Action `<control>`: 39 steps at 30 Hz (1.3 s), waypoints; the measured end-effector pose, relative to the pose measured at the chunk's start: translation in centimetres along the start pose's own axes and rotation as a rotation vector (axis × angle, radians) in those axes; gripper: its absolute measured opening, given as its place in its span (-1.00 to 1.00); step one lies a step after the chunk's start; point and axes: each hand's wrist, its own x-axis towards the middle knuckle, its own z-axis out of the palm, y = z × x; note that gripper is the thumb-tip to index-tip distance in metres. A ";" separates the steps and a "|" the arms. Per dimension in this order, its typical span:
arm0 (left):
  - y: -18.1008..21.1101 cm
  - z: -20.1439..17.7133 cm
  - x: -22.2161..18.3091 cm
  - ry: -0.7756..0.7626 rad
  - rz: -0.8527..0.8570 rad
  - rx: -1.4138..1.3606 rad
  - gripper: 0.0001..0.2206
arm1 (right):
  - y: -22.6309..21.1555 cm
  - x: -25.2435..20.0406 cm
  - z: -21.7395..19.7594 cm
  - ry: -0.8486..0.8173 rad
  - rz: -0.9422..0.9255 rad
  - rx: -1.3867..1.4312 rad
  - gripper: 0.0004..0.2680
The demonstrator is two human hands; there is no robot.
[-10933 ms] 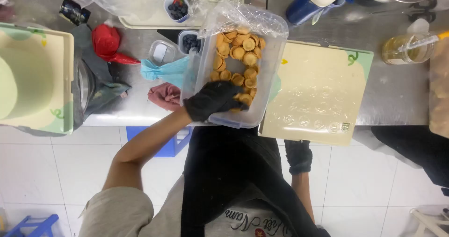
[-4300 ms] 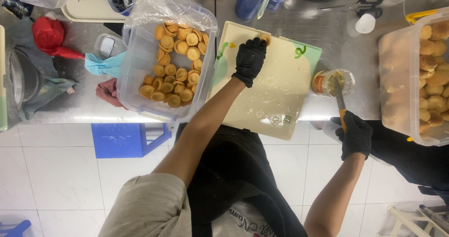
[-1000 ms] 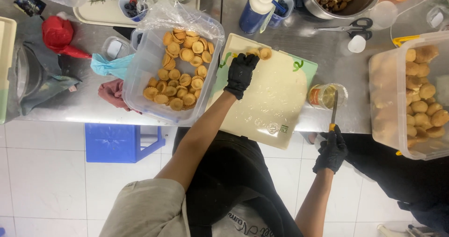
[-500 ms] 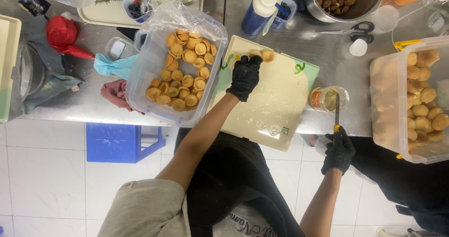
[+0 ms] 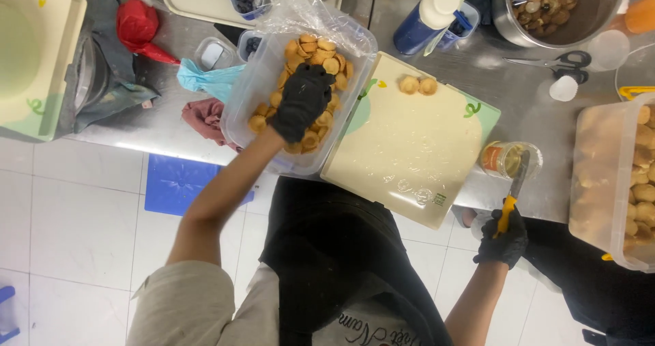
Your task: Arranging tart shells on a board and applying a glaze using a knife.
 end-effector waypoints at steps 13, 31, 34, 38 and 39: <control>2.2 -4.5 4.0 -0.398 -0.280 -0.747 -0.77 | 1.0 -2.6 -0.1 -0.204 -0.047 0.358 -0.73; 23.8 14.9 1.6 -0.771 -0.892 -1.359 -0.66 | -1.9 -10.7 3.9 -0.342 -0.467 -0.210 -0.72; 21.4 14.4 0.1 -0.697 -0.924 -1.411 -0.70 | -0.3 -10.9 5.0 -0.392 -0.601 -0.368 -0.81; 19.2 12.0 -1.5 -0.611 -1.047 -1.340 -0.70 | -0.5 -13.4 8.3 -0.409 -0.986 -0.699 -0.90; 19.0 11.2 -1.7 -0.598 -1.056 -1.339 -0.70 | -0.7 -13.9 8.8 -0.424 -0.984 -0.701 -0.90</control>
